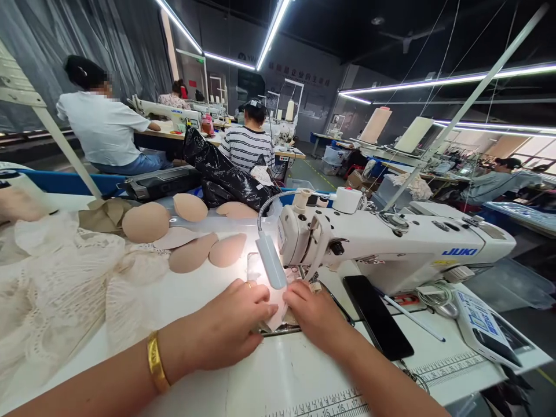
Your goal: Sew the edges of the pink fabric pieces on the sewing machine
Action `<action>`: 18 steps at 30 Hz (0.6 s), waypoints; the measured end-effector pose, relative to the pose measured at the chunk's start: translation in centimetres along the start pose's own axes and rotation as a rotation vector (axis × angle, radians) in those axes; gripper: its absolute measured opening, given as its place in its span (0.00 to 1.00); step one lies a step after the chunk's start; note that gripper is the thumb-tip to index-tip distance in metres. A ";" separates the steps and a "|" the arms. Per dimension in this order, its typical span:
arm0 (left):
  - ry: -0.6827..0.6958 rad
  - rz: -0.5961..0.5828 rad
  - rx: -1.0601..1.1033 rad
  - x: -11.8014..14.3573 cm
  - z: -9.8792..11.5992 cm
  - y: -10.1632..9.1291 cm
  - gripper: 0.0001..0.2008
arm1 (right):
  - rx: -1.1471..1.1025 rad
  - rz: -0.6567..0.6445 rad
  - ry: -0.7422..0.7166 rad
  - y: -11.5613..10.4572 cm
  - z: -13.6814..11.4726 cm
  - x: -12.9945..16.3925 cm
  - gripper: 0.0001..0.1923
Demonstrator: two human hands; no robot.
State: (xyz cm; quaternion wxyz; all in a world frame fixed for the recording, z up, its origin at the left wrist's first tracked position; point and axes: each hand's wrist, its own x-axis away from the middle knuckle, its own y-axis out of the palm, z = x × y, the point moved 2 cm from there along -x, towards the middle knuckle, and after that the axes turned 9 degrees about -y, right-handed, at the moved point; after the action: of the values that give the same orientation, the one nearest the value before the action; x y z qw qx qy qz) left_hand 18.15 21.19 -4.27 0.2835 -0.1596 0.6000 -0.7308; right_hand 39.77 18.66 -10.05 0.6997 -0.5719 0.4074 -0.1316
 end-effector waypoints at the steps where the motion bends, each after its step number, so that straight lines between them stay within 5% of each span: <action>1: -0.003 0.025 -0.033 0.0 -0.1 0.2 0.05 | 0.024 -0.016 0.021 0.4 0.5 0.3 0.17; 6: 0.116 0.104 -0.045 -0.8 -0.8 1.7 0.09 | 0.060 -0.035 0.090 0.9 1.4 0.9 0.20; 12: 0.167 0.263 -0.084 -1.2 -2.2 3.1 0.13 | -0.078 -0.031 0.007 -0.9 0.0 0.2 0.20; 15: 0.145 0.298 0.077 -1.1 -2.1 2.8 0.14 | -0.143 -0.038 0.033 -1.5 -0.2 -0.1 0.12; 18: 0.111 0.221 0.261 -1.1 -1.5 2.0 0.14 | -0.180 -0.033 0.018 -1.0 -0.2 -0.2 0.16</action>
State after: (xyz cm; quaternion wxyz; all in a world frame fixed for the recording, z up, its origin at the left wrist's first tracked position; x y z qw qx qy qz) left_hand 18.56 22.80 -6.48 0.3469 -0.0139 0.5287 -0.7745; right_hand 39.83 18.36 -9.04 0.6394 -0.6380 0.4145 -0.1109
